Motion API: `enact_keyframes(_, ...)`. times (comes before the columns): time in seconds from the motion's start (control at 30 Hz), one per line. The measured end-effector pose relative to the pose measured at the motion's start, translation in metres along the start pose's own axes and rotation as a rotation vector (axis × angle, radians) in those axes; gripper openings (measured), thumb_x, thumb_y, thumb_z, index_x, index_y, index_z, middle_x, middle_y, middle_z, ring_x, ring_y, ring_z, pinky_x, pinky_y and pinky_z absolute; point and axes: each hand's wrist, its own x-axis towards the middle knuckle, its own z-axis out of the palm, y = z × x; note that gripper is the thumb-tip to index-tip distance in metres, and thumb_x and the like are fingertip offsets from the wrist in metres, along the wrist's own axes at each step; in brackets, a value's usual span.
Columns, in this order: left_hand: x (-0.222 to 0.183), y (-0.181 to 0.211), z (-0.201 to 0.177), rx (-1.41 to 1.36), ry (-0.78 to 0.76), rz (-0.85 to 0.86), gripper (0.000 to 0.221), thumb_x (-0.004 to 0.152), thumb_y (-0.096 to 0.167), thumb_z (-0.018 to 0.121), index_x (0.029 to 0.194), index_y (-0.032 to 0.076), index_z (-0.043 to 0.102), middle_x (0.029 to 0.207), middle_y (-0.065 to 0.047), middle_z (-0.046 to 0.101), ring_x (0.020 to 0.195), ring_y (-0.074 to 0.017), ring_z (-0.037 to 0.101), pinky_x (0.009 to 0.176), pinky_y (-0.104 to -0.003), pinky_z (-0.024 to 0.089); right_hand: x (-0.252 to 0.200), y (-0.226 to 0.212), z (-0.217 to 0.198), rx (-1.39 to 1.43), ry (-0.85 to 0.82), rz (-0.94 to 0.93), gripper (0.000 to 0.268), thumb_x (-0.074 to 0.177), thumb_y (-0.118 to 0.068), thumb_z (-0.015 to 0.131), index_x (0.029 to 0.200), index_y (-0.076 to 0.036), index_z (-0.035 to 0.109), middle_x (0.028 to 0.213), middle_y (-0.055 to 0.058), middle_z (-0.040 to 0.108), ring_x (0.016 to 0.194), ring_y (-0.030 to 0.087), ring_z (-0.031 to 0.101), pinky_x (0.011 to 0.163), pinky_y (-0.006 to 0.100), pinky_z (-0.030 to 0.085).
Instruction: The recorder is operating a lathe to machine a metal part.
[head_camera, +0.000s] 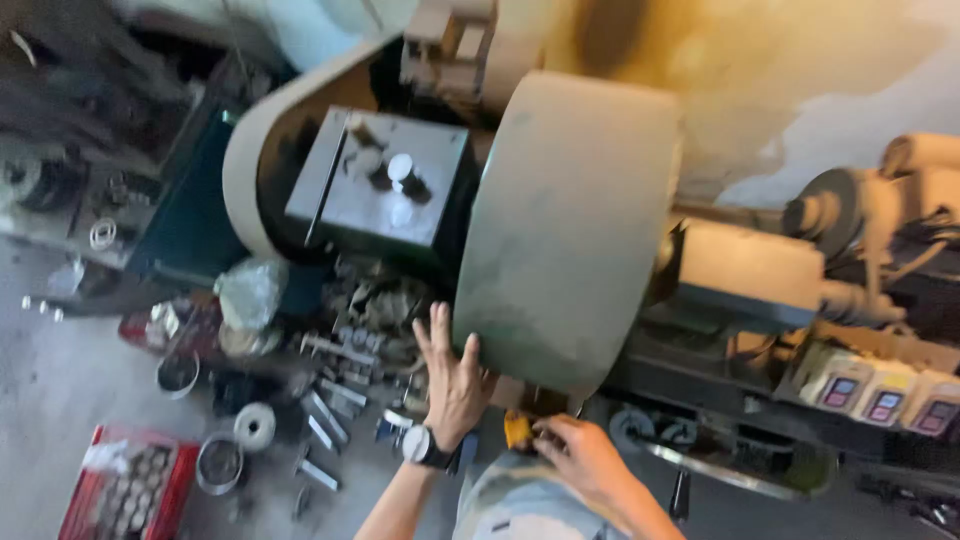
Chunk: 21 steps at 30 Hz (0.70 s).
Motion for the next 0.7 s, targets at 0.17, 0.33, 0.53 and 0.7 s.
enact_keyframes(0.17,-0.023,-0.020,-0.040,-0.097,-0.088,-0.201,0.095,0.067,0.013,0.087,0.146,0.007,0.033,0.153,-0.033,0.028,0.140,-0.0533,0.035,0.114,-0.066,0.030,0.013,-0.032,0.002,0.004,-0.118,0.194,0.026,0.084,-0.018,0.074,0.109,-0.008,0.074,0.095,0.011,0.074,0.076,0.029,0.074,0.069,0.037,0.058)
enact_keyframes(0.33,-0.157,-0.073,-0.062,-0.157,-0.084,-0.986,0.026,0.097,0.021,0.067,0.114,0.001,0.067,0.101,-0.015,0.076,0.089,-0.0302,0.077,0.082,-0.039,0.060,0.041,-0.062,0.000,-0.093,-0.183,0.327,0.027,0.087,-0.020,0.071,0.113,-0.012,0.074,0.093,0.011,0.072,0.074,0.029,0.072,0.069,0.038,0.056)
enact_keyframes(0.53,-0.309,-0.061,0.031,-0.070,-0.697,-1.017,0.070,0.088,0.052,0.070,0.127,-0.004,0.059,0.129,-0.029,0.060,0.112,-0.0452,0.059,0.091,-0.055,0.050,0.063,-0.062,0.032,-0.034,-0.108,0.051,0.025,0.090,-0.020,0.070,0.108,-0.003,0.070,0.099,0.013,0.073,0.084,0.033,0.072,0.072,0.041,0.057)
enact_keyframes(0.7,-0.367,-0.086,0.116,0.417,-0.997,-0.682,0.049,0.085,0.032,0.058,0.123,0.002,0.064,0.129,-0.020,0.061,0.117,-0.0413,0.059,0.098,-0.076,0.039,0.084,-0.058,0.056,-0.081,-0.204,-0.020,0.027,0.091,-0.024,0.070,0.108,-0.003,0.069,0.096,0.016,0.072,0.087,0.036,0.070,0.075,0.043,0.055)
